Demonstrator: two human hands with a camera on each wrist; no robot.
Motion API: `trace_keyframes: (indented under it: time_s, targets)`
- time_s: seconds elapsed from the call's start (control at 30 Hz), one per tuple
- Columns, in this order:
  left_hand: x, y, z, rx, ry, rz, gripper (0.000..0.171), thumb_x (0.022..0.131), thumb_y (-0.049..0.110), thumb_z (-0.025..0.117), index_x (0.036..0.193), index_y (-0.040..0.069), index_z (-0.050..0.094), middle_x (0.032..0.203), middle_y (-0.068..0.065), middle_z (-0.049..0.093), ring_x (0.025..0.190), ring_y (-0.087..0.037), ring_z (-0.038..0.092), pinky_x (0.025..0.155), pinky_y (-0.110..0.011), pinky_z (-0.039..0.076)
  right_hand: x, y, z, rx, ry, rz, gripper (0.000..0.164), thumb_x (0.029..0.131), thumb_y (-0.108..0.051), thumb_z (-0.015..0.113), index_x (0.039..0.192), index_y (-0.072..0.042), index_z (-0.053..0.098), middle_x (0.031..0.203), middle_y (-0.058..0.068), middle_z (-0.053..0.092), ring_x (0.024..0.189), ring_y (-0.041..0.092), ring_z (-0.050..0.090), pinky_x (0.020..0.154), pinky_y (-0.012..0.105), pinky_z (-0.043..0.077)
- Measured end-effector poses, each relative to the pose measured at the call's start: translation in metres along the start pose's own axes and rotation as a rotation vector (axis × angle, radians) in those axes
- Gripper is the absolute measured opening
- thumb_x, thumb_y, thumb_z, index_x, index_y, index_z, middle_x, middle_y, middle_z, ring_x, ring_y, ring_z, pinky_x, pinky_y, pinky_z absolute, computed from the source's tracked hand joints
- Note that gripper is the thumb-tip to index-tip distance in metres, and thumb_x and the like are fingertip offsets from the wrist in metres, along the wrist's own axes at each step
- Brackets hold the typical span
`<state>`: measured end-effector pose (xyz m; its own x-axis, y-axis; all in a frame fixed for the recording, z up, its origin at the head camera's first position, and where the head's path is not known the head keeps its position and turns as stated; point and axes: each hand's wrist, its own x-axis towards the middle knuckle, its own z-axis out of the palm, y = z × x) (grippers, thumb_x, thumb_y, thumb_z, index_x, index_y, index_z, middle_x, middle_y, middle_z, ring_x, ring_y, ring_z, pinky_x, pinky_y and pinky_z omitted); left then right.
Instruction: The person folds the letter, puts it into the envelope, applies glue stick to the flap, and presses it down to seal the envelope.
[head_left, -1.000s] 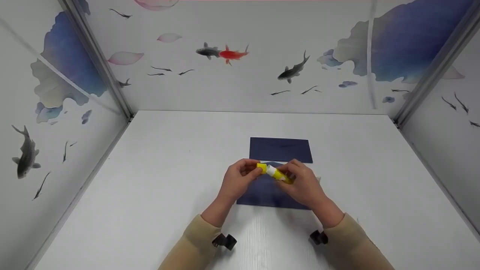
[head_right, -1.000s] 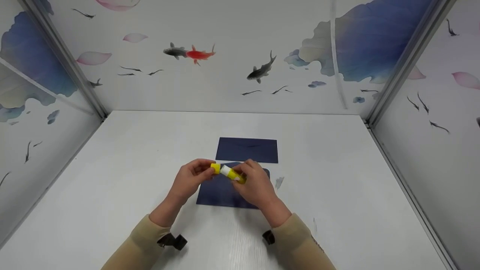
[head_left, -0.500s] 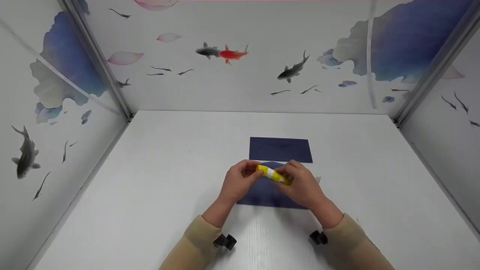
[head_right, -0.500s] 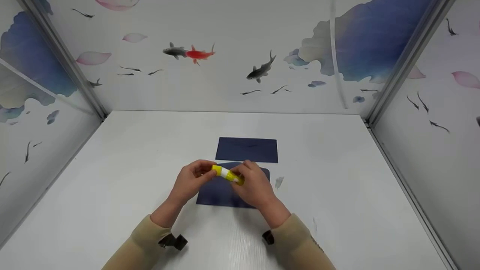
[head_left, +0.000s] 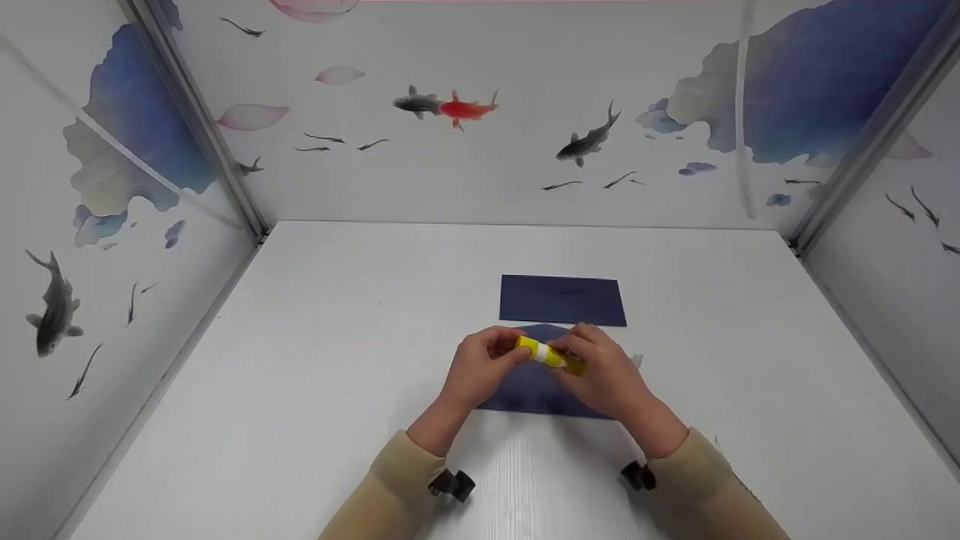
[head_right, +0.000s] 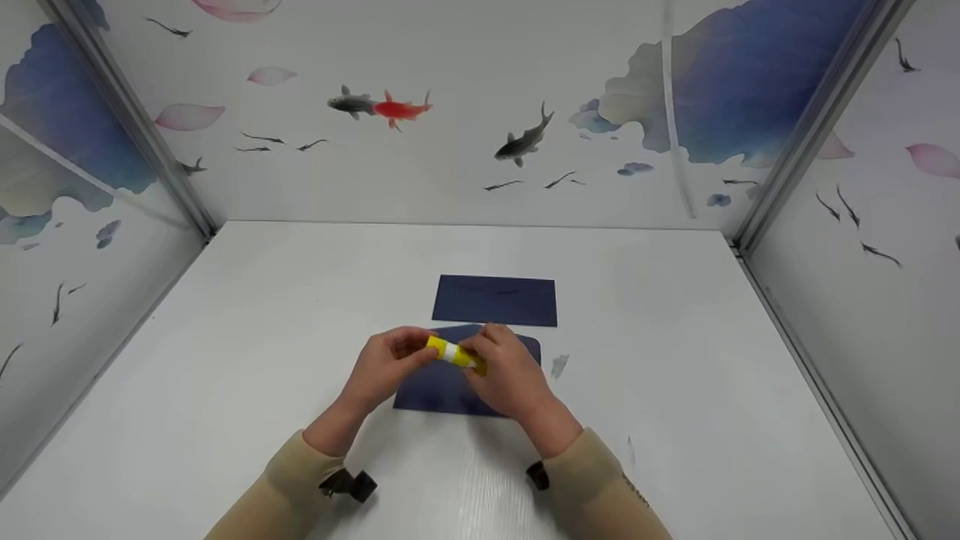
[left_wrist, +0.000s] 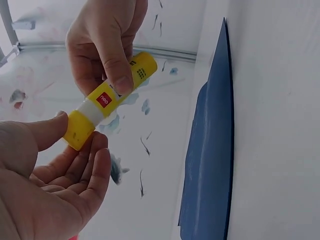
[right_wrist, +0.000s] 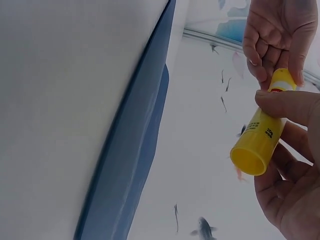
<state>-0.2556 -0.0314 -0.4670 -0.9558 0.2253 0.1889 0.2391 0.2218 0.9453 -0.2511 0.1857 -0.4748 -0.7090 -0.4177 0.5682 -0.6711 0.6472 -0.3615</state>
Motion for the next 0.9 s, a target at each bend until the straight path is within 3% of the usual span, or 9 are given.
trace_keyframes:
  time_s: [0.23, 0.6, 0.9]
  targets:
    - [-0.001, 0.001, 0.002, 0.053, -0.006, -0.014, 0.025, 0.094, 0.019, 0.077, 0.112, 0.003, 0.076, 0.107, -0.013, 0.076, 0.086, -0.015, 0.069, 0.080, -0.023, 0.061, 0.000, -0.004, 0.000, -0.053, -0.043, -0.033, 0.034, 0.076, 0.000, 0.089, 0.107, -0.003, 0.076, 0.098, 0.007, 0.066, 0.084, 0.015, 0.060, 0.076, 0.029, 0.060]
    - [-0.003, -0.004, 0.011, 0.016, 0.006, -0.025, 0.023, 0.093, 0.017, 0.077, 0.112, 0.005, 0.075, 0.108, -0.011, 0.076, 0.088, -0.014, 0.070, 0.081, -0.022, 0.061, 0.002, -0.005, 0.000, -0.144, -0.046, -0.072, 0.034, 0.075, 0.000, 0.089, 0.105, -0.003, 0.074, 0.100, 0.009, 0.066, 0.089, 0.020, 0.063, 0.081, 0.032, 0.062]
    - [-0.003, -0.008, 0.016, 0.007, 0.018, -0.052, 0.023, 0.092, 0.018, 0.078, 0.112, 0.006, 0.076, 0.108, -0.009, 0.076, 0.090, -0.013, 0.070, 0.082, -0.022, 0.060, 0.000, -0.001, 0.003, -0.150, -0.034, -0.090, 0.036, 0.072, 0.003, 0.090, 0.104, -0.004, 0.073, 0.098, 0.007, 0.067, 0.089, 0.020, 0.063, 0.082, 0.033, 0.062]
